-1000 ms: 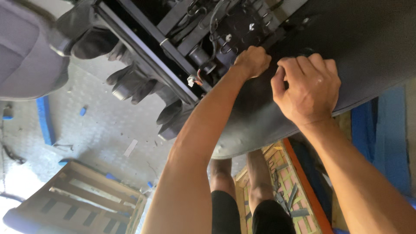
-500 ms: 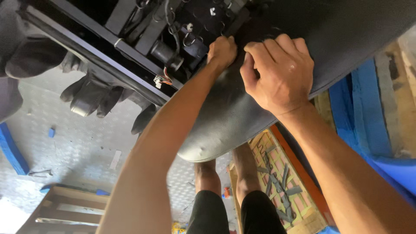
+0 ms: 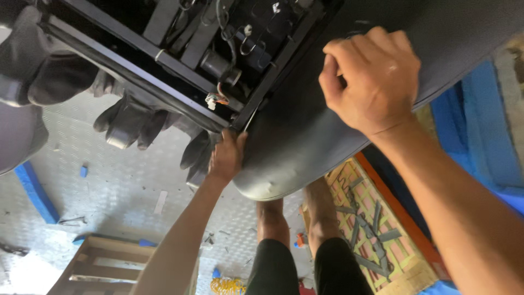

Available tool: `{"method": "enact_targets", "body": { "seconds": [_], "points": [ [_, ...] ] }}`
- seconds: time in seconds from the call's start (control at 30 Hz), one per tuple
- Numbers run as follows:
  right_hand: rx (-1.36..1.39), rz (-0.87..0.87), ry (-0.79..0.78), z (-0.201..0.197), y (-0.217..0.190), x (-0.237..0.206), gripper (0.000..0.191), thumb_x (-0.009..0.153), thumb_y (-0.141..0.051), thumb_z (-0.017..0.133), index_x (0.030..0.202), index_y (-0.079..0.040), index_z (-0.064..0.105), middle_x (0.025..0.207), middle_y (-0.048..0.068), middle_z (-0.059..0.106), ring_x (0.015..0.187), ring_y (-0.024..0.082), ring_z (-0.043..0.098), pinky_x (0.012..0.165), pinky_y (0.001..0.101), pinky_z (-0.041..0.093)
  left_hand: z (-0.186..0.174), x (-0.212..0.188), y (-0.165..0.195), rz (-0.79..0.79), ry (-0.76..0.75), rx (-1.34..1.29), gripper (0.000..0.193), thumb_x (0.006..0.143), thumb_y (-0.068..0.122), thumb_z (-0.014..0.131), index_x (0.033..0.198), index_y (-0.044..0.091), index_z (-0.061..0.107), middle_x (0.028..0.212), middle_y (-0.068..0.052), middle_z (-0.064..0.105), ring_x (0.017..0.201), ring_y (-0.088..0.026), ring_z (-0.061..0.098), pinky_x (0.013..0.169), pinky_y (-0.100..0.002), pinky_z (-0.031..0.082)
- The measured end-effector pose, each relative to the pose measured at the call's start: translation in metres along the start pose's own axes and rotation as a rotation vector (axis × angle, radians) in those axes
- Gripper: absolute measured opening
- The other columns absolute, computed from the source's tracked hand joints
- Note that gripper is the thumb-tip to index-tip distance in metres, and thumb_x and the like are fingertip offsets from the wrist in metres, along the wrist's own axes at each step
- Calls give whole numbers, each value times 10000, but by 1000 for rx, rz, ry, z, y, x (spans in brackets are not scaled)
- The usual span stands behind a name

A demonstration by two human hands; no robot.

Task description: The person sits on the floor and disassembles a car seat, prying the black upholstery and foam off the seat frame. They use a small hand tool to release clips and fasteners, hold the seat steady with one hand, and use a wrench on the frame hardware before stepping away.

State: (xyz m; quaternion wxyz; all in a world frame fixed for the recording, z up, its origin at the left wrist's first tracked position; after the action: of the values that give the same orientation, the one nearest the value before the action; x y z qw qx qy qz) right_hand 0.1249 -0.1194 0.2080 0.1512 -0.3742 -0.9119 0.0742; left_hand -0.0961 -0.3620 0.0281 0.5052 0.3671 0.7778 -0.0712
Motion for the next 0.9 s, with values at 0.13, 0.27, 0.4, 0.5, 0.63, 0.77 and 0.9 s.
{"method": "enact_targets", "body": {
  "seconds": [0.13, 0.27, 0.4, 0.5, 0.63, 0.77, 0.9],
  "points": [
    [-26, -27, -6, 3, 1, -7, 103, 939, -40, 700, 1009, -112, 678, 798, -32, 608, 797, 179, 583, 782, 317, 425, 21, 12, -36, -24, -66, 150, 394, 1055, 483, 419, 1251, 172, 560, 1017, -289, 706, 987, -543, 652, 844, -634, 510],
    [-18, -49, -6, 6, 0, -8, 128, 939, -21, 684, 1035, -105, 683, 802, -46, 605, 807, 167, 584, 796, 310, 424, 25, 21, -46, 30, -63, 239, 370, 1065, 454, 402, 1245, 164, 544, 996, -277, 717, 958, -526, 671, 845, -620, 524],
    [-29, -42, -15, 7, 1, -8, 116, 925, -28, 701, 1013, -103, 691, 783, -41, 603, 786, 170, 579, 778, 308, 419, 12, -10, -50, 73, -132, 355, 316, 1102, 372, 372, 1238, 115, 493, 952, -260, 741, 910, -486, 713, 803, -593, 554],
    [-31, -41, -7, 7, 2, -9, 103, 935, -30, 709, 1005, -104, 692, 777, -41, 600, 788, 172, 580, 781, 311, 422, -6, -45, -39, 84, -126, 361, 291, 1110, 360, 405, 1225, 97, 452, 941, -261, 741, 886, -479, 707, 785, -575, 552],
    [-45, -20, 7, 6, 1, -7, 76, 942, -57, 727, 976, -113, 689, 775, -39, 603, 785, 174, 578, 776, 313, 424, -46, -77, 10, 296, 83, 170, 195, 1004, 243, 574, 1089, 73, 535, 1067, -209, 672, 853, -486, 675, 702, -585, 531],
    [-32, 20, 10, 3, -1, -2, 70, 931, -72, 736, 945, -114, 681, 774, -24, 601, 790, 183, 580, 783, 327, 428, -88, -79, 82, 724, 335, 6, 146, 875, 129, 702, 961, 84, 593, 998, -158, 611, 927, -428, 680, 746, -511, 551],
    [-31, 46, 10, 2, 0, 0, 103, 915, -99, 769, 898, -115, 669, 748, -11, 591, 784, 195, 572, 767, 344, 426, -92, -24, 135, 772, 117, -159, 170, 1039, 127, 619, 1151, 48, 519, 1018, -219, 697, 925, -460, 676, 727, -548, 515]
  ]
}}
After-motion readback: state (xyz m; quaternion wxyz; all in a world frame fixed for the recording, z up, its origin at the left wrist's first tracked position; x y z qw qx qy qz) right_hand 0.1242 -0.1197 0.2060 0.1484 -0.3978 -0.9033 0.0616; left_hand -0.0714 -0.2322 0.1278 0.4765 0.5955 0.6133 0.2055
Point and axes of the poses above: each hand's wrist, its own x-axis towards the middle knuckle, its own z-axis out of the palm, y = z × x, the point moved 4 cm from there along x, towards the middle knuckle
